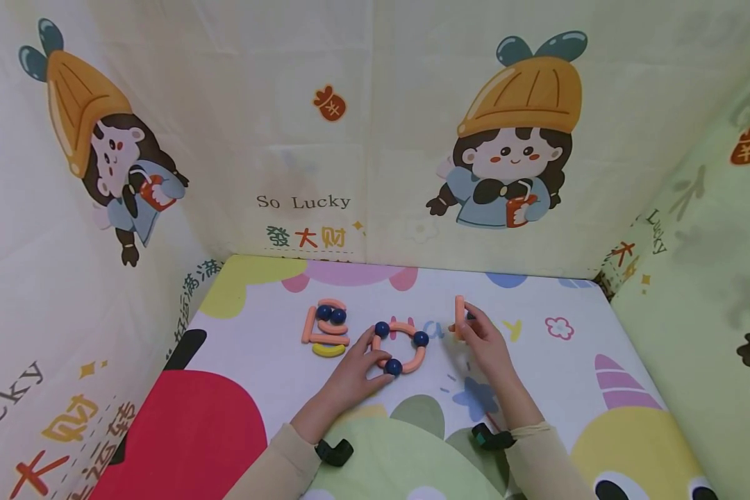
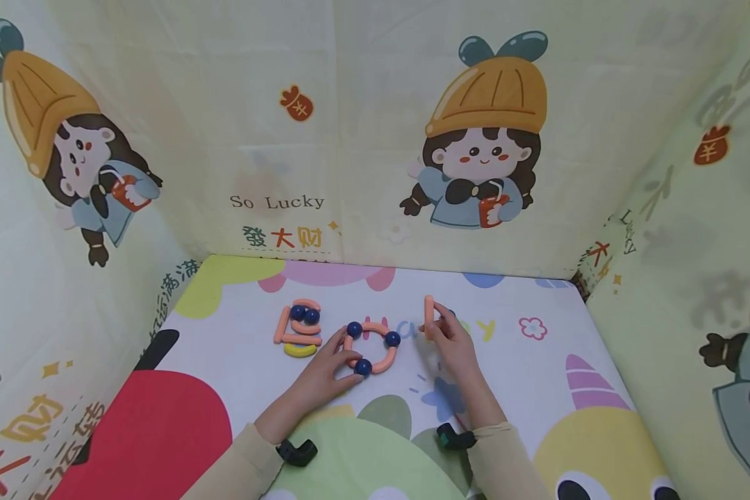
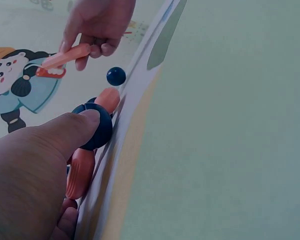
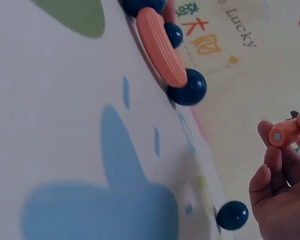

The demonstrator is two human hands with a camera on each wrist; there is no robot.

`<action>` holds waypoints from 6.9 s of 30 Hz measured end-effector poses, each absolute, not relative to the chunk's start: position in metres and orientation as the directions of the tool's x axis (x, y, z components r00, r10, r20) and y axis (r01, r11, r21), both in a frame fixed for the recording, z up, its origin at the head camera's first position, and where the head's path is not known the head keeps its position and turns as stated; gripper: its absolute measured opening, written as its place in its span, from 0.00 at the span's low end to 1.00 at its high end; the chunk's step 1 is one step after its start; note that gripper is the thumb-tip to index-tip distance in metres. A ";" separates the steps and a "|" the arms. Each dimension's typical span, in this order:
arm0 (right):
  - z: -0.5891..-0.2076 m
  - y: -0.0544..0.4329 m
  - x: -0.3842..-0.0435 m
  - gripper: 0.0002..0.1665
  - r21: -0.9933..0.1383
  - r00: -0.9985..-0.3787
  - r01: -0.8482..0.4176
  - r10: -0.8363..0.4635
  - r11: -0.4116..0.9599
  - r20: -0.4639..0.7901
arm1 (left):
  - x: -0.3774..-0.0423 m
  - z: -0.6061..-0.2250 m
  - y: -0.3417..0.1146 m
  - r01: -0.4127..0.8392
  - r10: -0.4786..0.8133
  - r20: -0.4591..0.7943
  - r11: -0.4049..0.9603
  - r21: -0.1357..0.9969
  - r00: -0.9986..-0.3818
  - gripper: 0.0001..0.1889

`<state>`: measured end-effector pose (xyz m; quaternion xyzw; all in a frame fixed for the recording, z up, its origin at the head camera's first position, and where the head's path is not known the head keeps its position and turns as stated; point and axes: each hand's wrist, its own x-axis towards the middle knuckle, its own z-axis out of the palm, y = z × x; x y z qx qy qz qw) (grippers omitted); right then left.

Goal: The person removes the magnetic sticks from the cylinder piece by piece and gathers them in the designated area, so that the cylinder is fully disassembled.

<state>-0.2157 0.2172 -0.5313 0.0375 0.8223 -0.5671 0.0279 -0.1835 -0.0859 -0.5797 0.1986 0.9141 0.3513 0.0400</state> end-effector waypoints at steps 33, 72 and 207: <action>-0.540 0.292 -0.233 0.35 -0.735 -0.985 0.170 0.092 0.656 -0.146 | -0.182 -0.574 -0.084 0.342 0.387 0.084 0.669 0.660 -0.918 0.19; -0.540 0.283 -0.242 0.34 -0.607 -0.980 0.177 0.082 0.775 -0.181 | -0.185 -0.579 -0.084 0.356 0.391 0.103 0.656 0.665 -0.914 0.19; -0.546 0.192 -0.242 0.09 -0.506 -0.711 -0.610 -0.703 0.609 0.012 | -0.188 -0.576 -0.085 0.368 0.421 0.070 0.686 0.628 -0.904 0.20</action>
